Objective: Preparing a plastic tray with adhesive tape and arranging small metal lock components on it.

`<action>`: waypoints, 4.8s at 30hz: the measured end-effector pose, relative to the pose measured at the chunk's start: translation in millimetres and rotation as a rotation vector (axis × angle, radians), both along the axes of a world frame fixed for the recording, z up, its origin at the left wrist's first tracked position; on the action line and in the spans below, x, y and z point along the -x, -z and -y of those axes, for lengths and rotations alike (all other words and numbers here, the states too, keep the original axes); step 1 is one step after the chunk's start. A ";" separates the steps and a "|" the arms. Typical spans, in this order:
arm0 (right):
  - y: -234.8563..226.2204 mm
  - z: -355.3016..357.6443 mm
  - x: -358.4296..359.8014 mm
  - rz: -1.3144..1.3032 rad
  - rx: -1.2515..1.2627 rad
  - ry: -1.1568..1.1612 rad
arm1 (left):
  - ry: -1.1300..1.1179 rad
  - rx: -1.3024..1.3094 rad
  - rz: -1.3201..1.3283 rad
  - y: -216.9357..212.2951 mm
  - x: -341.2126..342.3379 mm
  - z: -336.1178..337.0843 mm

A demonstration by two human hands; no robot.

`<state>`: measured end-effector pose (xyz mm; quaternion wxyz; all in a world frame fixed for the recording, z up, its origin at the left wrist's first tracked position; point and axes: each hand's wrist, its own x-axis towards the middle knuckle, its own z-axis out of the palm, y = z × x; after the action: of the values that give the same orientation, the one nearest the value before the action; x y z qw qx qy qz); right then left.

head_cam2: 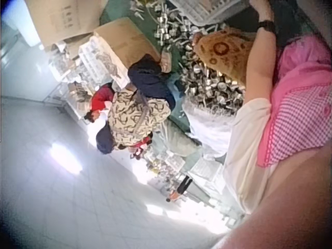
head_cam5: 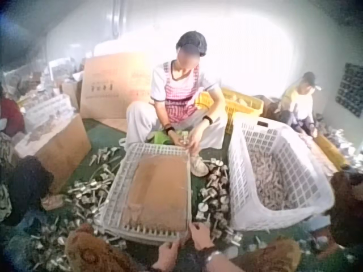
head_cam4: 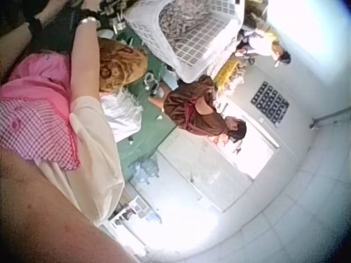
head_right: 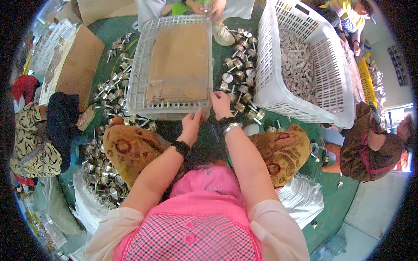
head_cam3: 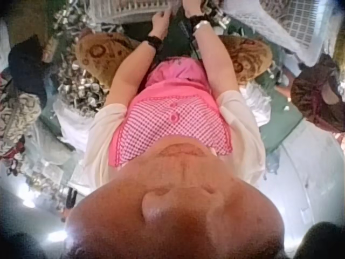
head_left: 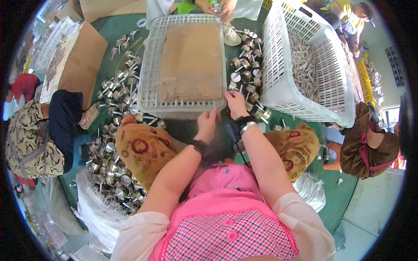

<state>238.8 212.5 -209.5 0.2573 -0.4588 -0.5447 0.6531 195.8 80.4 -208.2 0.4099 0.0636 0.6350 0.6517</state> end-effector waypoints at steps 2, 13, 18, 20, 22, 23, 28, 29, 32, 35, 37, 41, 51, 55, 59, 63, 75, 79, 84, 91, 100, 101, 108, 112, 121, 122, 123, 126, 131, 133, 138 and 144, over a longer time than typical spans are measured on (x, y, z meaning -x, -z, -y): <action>2.0 -0.4 2.9 0.007 -0.038 -0.014 | -0.051 -0.051 0.042 2.3 1.1 2.8; 27.1 -15.9 9.2 0.212 -0.301 -0.107 | -0.033 0.048 0.059 -22.6 -0.6 -5.5; 29.4 -21.1 7.7 0.165 -0.305 -0.148 | -0.079 -0.016 0.019 8.3 6.8 -3.3; 20.3 -6.8 11.8 0.145 -0.251 -0.136 | -0.088 0.007 -0.014 15.6 10.1 4.4; 22.3 -9.7 4.3 0.159 -0.190 -0.108 | -0.043 0.123 -0.099 -4.4 1.3 3.9; 27.5 -16.0 -3.7 0.175 -0.196 -0.095 | -0.029 0.114 -0.085 -1.9 -3.1 -2.5; 9.9 -6.3 -2.4 0.141 -0.220 -0.170 | -0.053 0.040 -0.167 8.5 0.9 0.6; 8.1 -5.5 -3.2 0.115 -0.160 -0.180 | -0.061 0.037 -0.155 10.4 -0.7 1.4; -8.2 -2.7 -4.4 0.137 -0.174 -0.190 | -0.072 0.091 -0.212 8.4 -3.5 -1.1; -14.9 -2.0 -3.0 0.132 -0.130 -0.217 | -0.124 0.017 -0.230 17.1 -1.0 -0.9; -15.0 -3.1 -5.3 0.115 -0.038 -0.200 | -0.035 0.092 -0.261 7.9 1.0 0.9; -7.0 -19.2 -0.5 0.057 -0.048 -0.159 | -0.002 0.123 -0.254 -1.1 6.6 3.2; -80.6 -25.0 80.6 0.543 -1.082 -0.423 | -0.035 0.027 -0.109 -6.2 1.4 2.9; -78.4 -19.0 53.8 0.335 -1.192 -0.235 | 0.052 0.013 -0.124 -1.2 6.9 7.2; -14.9 -14.1 6.1 0.436 -0.774 -0.208 | 0.072 0.090 -0.195 -7.8 4.7 1.6; -5.3 -3.9 -3.7 0.189 -0.415 -0.293 | 0.038 0.100 -0.217 -6.0 3.8 5.3; -14.5 6.4 -0.2 0.183 -0.384 -0.212 | -0.075 0.019 -0.049 -8.6 1.3 7.9; -12.1 -9.1 -3.1 0.302 -0.920 -0.257 | -0.063 0.085 0.022 -28.8 -0.3 1.3; -0.6 -8.8 7.3 0.298 -0.817 -0.299 | -0.089 0.001 0.003 -2.4 3.4 4.6; 0.5 -8.9 4.0 0.304 -0.861 -0.305 | -0.067 -0.018 -0.011 -11.4 0.3 5.2; 0.9 -7.5 8.5 0.334 -0.828 -0.310 | -0.070 -0.014 -0.022 -12.6 -0.4 4.7; 3.5 -10.7 8.9 0.336 -0.821 -0.309 | -0.071 -0.002 0.000 -16.5 -2.0 3.9; 0.8 1.9 9.4 0.326 -0.799 -0.287 | -0.067 -0.017 -0.041 -9.7 -2.2 4.3; 3.6 1.9 6.9 0.291 -0.828 -0.288 | -0.080 -0.031 0.021 -10.5 -4.4 0.5; 1.9 2.7 5.9 0.107 -0.612 -0.328 | -0.131 -0.049 0.081 1.9 -9.7 -3.8; 0.8 4.0 6.6 0.124 -0.615 -0.329 | -0.143 -0.049 0.080 4.2 -9.5 -3.6; 0.3 4.2 5.8 0.144 -0.618 -0.326 | -0.139 -0.050 0.081 4.5 -10.5 -4.5; -3.3 2.4 6.0 0.082 -0.618 -0.313 | -0.125 -0.055 0.072 6.6 -12.7 -7.0; -0.3 -1.1 -0.1 0.163 -0.757 -0.287 | -0.045 0.097 -0.142 7.9 -11.5 -8.2; -0.4 0.5 4.8 0.185 -0.743 -0.332 | -0.085 0.057 -0.191 3.5 -8.6 -2.7; -2.9 -2.2 5.0 0.201 -0.716 -0.328 | -0.084 -0.004 -0.076 -10.6 -10.8 -8.0; -187.8 -131.8 -42.1 0.384 -0.779 -1.002 | -0.034 -0.009 0.008 -9.7 -9.0 -9.4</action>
<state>281.0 344.3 -21.7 -0.0322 -0.1315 -0.9248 0.3555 204.9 89.8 -198.5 0.4012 0.0520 0.6314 0.6616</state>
